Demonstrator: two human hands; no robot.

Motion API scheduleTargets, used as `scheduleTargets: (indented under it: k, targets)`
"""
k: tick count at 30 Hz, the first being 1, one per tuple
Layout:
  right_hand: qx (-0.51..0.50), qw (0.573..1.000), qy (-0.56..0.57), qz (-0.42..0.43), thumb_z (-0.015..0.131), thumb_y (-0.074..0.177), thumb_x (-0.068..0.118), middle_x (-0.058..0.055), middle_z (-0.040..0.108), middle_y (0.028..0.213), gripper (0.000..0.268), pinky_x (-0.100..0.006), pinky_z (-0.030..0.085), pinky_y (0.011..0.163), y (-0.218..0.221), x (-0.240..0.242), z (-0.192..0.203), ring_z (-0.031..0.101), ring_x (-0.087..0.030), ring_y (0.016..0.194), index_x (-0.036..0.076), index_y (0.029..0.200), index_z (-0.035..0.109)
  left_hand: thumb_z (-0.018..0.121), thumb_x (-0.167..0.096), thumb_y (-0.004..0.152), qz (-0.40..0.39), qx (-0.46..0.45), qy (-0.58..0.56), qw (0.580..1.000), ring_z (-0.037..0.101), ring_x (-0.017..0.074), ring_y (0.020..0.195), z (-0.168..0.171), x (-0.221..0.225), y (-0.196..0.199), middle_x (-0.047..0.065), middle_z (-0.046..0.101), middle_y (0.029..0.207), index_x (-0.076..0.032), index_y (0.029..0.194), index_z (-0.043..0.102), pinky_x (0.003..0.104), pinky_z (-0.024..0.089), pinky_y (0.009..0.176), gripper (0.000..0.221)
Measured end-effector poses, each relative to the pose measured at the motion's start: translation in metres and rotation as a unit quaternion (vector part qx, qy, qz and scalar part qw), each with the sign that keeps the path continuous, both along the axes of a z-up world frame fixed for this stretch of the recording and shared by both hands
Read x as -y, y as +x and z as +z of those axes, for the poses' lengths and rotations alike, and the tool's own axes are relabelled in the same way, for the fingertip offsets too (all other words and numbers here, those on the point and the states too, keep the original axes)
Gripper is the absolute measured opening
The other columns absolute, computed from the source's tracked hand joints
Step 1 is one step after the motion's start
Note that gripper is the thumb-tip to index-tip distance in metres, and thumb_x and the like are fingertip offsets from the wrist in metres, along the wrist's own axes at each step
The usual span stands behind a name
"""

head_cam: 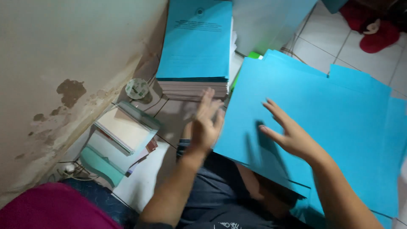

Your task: Folding blue cardstock sheets into folders manually on the floor.

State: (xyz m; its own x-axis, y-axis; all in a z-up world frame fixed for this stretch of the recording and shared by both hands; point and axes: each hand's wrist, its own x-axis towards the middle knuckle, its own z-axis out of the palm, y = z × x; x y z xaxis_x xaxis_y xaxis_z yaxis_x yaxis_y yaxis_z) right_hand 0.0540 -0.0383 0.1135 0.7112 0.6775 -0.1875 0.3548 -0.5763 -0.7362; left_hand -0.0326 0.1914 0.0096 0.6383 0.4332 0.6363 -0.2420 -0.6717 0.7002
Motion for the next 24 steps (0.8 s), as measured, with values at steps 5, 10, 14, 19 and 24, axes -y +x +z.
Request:
scheduleTargets:
  k: [5, 10, 14, 19, 24]
  targets:
    - [0.130, 0.983, -0.058, -0.117, 0.065, 0.094, 0.024, -0.009, 0.065, 0.140, 0.044, -0.039, 0.042, 0.112, -0.044, 0.148, -0.045, 0.059, -0.025, 0.132, 0.010, 0.135, 0.064, 0.059, -0.004, 0.100, -0.319, -0.009, 0.058, 0.946, 0.058, 0.0380, 0.138, 0.003, 0.130, -0.027, 0.018, 0.062, 0.142, -0.003, 0.119, 0.066, 0.057, 0.045, 0.117, 0.021]
    - [0.219, 0.968, -0.081, -0.092, 0.066, 0.091, 0.019, -0.014, 0.056, 0.148, 0.048, -0.049, 0.042, 0.113, -0.088, 0.237, -0.108, 0.050, -0.033, 0.139, 0.006, 0.137, 0.060, 0.066, -0.028, 0.097, -0.450, -0.037, 0.207, 0.868, 0.056, 0.0351, 0.141, -0.043, 0.232, -0.017, 0.011, 0.058, 0.148, -0.009, 0.129, 0.062, 0.058, 0.048, 0.113, 0.037]
    - [0.145, 0.984, -0.090, -0.058, 0.074, 0.084, 0.036, -0.004, 0.027, 0.170, 0.086, -0.052, 0.015, 0.125, -0.117, 0.251, -0.083, 0.020, -0.024, 0.159, 0.021, 0.160, 0.036, 0.058, -0.071, 0.088, -0.455, -0.117, 0.342, 0.814, 0.038, 0.0291, 0.154, -0.036, 0.241, -0.015, 0.012, 0.042, 0.164, -0.016, 0.152, 0.049, 0.054, 0.028, 0.127, 0.085]
    - [0.142, 0.979, -0.142, -0.014, 0.089, 0.072, 0.043, -0.003, 0.011, 0.174, 0.115, -0.049, 0.009, 0.125, -0.118, 0.266, -0.092, 0.007, -0.025, 0.160, 0.025, 0.164, 0.022, 0.074, -0.074, 0.075, -0.477, -0.141, 0.351, 0.793, 0.036, 0.0291, 0.155, -0.033, 0.235, -0.016, 0.010, 0.039, 0.165, -0.021, 0.153, 0.047, 0.056, 0.024, 0.126, 0.098]
    - [0.013, 0.993, -0.109, -0.049, 0.085, 0.077, 0.035, 0.001, 0.017, 0.173, 0.097, -0.046, 0.005, 0.127, -0.111, 0.259, -0.060, 0.008, -0.019, 0.161, 0.026, 0.159, 0.034, 0.069, -0.063, 0.085, -0.490, -0.132, 0.289, 0.812, 0.044, 0.0310, 0.150, -0.016, 0.229, -0.020, 0.010, 0.053, 0.155, -0.022, 0.135, 0.066, 0.056, 0.029, 0.124, 0.064]
